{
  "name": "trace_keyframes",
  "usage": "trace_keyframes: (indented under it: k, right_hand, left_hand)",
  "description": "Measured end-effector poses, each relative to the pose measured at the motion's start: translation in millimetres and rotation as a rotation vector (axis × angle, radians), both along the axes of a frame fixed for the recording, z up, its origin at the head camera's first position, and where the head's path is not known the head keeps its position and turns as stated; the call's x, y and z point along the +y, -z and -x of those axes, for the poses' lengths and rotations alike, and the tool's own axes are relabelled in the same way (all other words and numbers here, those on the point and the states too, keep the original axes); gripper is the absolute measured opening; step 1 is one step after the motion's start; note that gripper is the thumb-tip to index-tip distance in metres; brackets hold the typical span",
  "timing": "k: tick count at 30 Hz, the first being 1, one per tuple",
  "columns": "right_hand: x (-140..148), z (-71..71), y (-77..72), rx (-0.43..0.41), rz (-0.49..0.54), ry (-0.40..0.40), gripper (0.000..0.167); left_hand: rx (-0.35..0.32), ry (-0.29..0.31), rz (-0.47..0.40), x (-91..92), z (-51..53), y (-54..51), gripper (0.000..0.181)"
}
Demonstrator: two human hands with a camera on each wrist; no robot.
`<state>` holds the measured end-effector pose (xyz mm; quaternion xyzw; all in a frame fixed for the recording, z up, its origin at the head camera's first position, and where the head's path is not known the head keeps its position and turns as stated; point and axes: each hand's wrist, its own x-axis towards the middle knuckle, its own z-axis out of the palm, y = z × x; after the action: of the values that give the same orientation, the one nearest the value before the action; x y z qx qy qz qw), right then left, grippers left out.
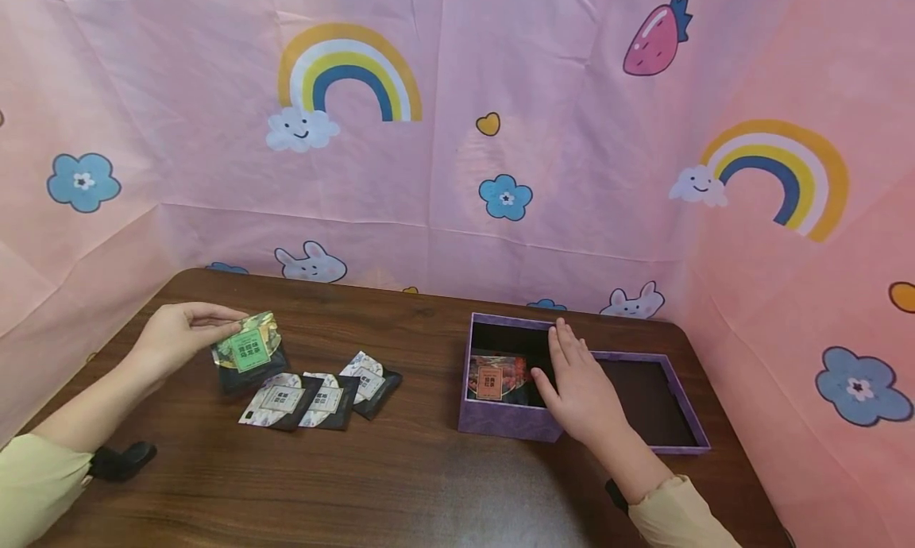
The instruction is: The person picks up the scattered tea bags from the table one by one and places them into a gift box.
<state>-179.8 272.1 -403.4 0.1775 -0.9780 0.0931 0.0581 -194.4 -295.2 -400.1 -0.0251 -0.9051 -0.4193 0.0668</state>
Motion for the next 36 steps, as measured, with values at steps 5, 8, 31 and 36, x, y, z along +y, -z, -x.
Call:
trace_keyframes:
  k: [5, 8, 31, 36]
  right_hand:
    - [-0.2, -0.5, 0.1, 0.016, 0.002, -0.007, 0.075]
    - [-0.9, -0.7, -0.4, 0.022, -0.002, -0.006, 0.074]
    - [0.7, -0.6, -1.0, 0.012, -0.013, 0.0, 0.074]
    - [0.5, -0.3, -0.5, 0.014, -0.01, 0.0, 0.074]
  left_hand:
    - [0.009, 0.028, 0.002, 25.2, 10.8, -9.0, 0.029]
    - [0.011, 0.037, 0.006, 40.1, 17.3, -13.3, 0.027]
    - [0.003, 0.178, -0.125, 157.1, 58.2, -32.7, 0.022]
    - [-0.015, 0.205, -0.208, 182.7, 64.0, -36.0, 0.022]
